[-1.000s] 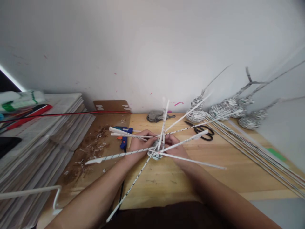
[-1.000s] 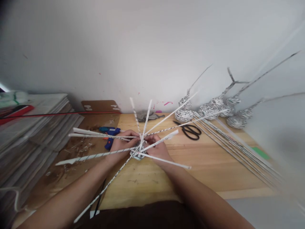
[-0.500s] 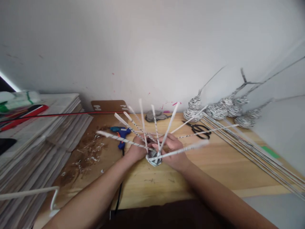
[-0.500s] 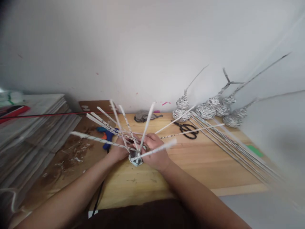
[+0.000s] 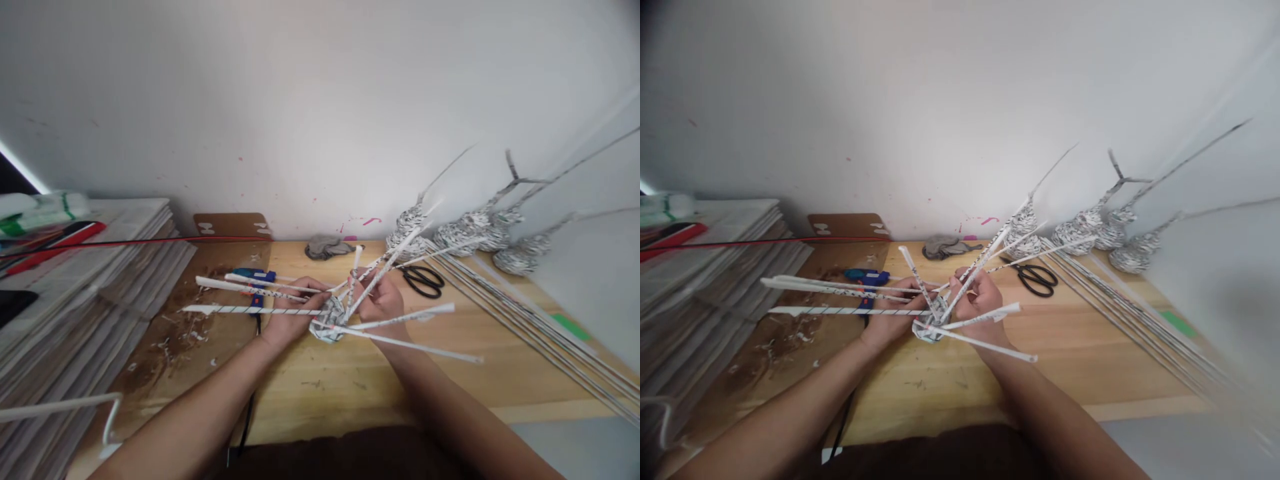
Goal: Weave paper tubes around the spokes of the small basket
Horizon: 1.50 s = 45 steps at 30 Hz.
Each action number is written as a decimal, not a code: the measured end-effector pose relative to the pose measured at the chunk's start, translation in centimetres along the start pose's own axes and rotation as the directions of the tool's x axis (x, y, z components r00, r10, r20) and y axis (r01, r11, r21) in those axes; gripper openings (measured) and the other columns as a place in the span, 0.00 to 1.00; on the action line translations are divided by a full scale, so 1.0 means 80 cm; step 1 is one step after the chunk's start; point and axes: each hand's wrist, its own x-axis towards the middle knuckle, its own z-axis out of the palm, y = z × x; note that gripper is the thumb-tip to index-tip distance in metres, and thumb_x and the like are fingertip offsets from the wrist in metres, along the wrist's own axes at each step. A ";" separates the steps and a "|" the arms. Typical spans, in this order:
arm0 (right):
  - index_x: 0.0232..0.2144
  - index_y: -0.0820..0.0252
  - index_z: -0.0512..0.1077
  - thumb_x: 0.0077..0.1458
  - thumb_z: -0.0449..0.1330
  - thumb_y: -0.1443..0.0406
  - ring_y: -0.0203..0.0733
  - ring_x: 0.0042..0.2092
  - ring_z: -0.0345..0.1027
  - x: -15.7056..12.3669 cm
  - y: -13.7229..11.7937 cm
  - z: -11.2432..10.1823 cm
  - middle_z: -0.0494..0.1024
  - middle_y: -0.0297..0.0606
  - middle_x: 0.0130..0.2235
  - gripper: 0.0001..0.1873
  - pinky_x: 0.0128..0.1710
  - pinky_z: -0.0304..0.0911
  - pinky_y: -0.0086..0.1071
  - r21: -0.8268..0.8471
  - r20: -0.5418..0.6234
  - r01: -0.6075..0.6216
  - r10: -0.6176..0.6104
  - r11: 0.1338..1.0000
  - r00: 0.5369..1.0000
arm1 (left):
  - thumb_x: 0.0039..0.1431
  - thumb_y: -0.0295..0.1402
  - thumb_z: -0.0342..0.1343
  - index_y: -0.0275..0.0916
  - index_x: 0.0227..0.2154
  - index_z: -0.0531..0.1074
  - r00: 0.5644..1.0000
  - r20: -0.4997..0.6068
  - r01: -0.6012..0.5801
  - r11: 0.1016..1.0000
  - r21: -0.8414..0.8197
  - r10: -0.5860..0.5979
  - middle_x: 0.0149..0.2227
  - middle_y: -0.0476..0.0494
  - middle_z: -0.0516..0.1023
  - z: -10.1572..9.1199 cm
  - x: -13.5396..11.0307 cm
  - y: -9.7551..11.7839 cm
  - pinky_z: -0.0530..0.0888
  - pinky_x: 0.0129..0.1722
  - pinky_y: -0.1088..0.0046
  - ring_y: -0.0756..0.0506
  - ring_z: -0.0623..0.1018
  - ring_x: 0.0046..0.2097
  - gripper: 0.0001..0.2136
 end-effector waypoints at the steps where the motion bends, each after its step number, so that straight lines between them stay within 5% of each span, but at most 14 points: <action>1: 0.40 0.57 0.72 0.53 0.65 0.53 0.39 0.28 0.70 0.001 0.001 -0.001 0.77 0.35 0.31 0.17 0.26 0.65 0.30 0.003 0.010 -0.017 0.017 1.000 1.000 | 0.52 0.35 0.63 0.38 0.29 0.78 1.000 -0.010 -0.009 1.000 0.006 0.009 0.30 0.44 0.83 0.000 0.000 0.000 0.76 0.33 0.72 0.46 0.80 0.32 0.06; 6: 0.37 0.56 0.68 0.52 0.65 0.55 0.39 0.31 0.73 0.002 0.004 -0.002 0.79 0.41 0.42 0.16 0.26 0.65 0.29 -0.008 0.008 0.013 -0.013 1.000 1.000 | 0.53 0.34 0.62 0.38 0.28 0.78 0.998 -0.038 -0.047 0.998 0.033 0.048 0.31 0.44 0.83 0.002 -0.002 0.001 0.75 0.33 0.73 0.46 0.80 0.33 0.05; 12: 0.31 0.55 0.68 0.49 0.65 0.57 0.40 0.25 0.71 0.010 0.009 -0.008 0.75 0.33 0.24 0.12 0.25 0.65 0.32 -0.198 0.028 -0.021 0.027 0.980 0.999 | 0.53 0.31 0.62 0.38 0.29 0.78 1.000 -0.007 -0.025 0.994 0.109 0.026 0.31 0.45 0.84 0.002 -0.004 0.004 0.75 0.32 0.74 0.46 0.80 0.32 0.03; 17: 0.32 0.56 0.64 0.47 0.67 0.56 0.36 0.25 0.70 0.012 0.006 -0.004 0.81 0.39 0.37 0.17 0.23 0.66 0.31 0.092 0.057 -0.120 0.115 0.988 0.992 | 0.54 0.31 0.61 0.39 0.28 0.78 1.000 0.022 0.012 0.994 0.110 -0.015 0.28 0.47 0.82 0.000 -0.002 0.000 0.74 0.31 0.74 0.46 0.79 0.32 0.03; 21: 0.34 0.55 0.63 0.50 0.67 0.59 0.31 0.25 0.66 0.002 0.000 -0.001 0.81 0.39 0.42 0.17 0.25 0.64 0.29 0.284 0.004 0.006 -0.008 0.959 1.000 | 0.52 0.30 0.60 0.39 0.25 0.76 1.000 -0.004 -0.007 0.994 0.109 0.007 0.28 0.47 0.81 -0.001 0.001 0.000 0.74 0.33 0.74 0.47 0.79 0.32 0.03; 29: 0.35 0.54 0.66 0.53 0.66 0.54 0.31 0.22 0.61 0.001 -0.005 -0.006 0.79 0.33 0.34 0.15 0.20 0.58 0.27 0.318 0.122 0.010 -0.052 0.948 0.991 | 0.53 0.30 0.59 0.39 0.26 0.78 0.996 0.083 0.024 0.995 0.095 -0.032 0.28 0.47 0.82 -0.002 -0.002 0.000 0.72 0.30 0.76 0.47 0.78 0.30 0.04; 33: 0.38 0.56 0.72 0.52 0.66 0.54 0.31 0.22 0.62 0.002 0.000 0.000 0.78 0.35 0.35 0.16 0.20 0.61 0.28 0.260 0.137 0.015 -0.053 0.965 0.989 | 0.55 0.29 0.58 0.38 0.29 0.79 0.994 0.081 -0.078 0.990 0.114 0.068 0.32 0.44 0.83 -0.005 -0.003 -0.001 0.74 0.34 0.74 0.47 0.80 0.34 0.05; 38: 0.46 0.55 0.74 0.58 0.62 0.57 0.40 0.34 0.74 -0.007 0.009 0.000 0.80 0.39 0.39 0.15 0.33 0.72 0.34 0.077 0.206 0.064 -0.079 0.995 0.975 | 0.52 0.28 0.62 0.39 0.29 0.81 0.974 -0.072 -0.191 0.951 0.242 0.214 0.31 0.43 0.82 -0.010 0.005 -0.007 0.74 0.37 0.72 0.46 0.79 0.34 0.03; 45: 0.48 0.55 0.76 0.59 0.62 0.60 0.48 0.46 0.76 -0.019 0.010 0.003 0.81 0.43 0.46 0.15 0.47 0.73 0.41 -0.064 0.383 0.098 -0.066 0.993 0.921 | 0.53 0.30 0.63 0.41 0.31 0.82 0.984 -0.101 -0.123 0.972 0.202 0.145 0.32 0.43 0.82 -0.012 0.008 -0.026 0.76 0.36 0.69 0.44 0.80 0.35 0.03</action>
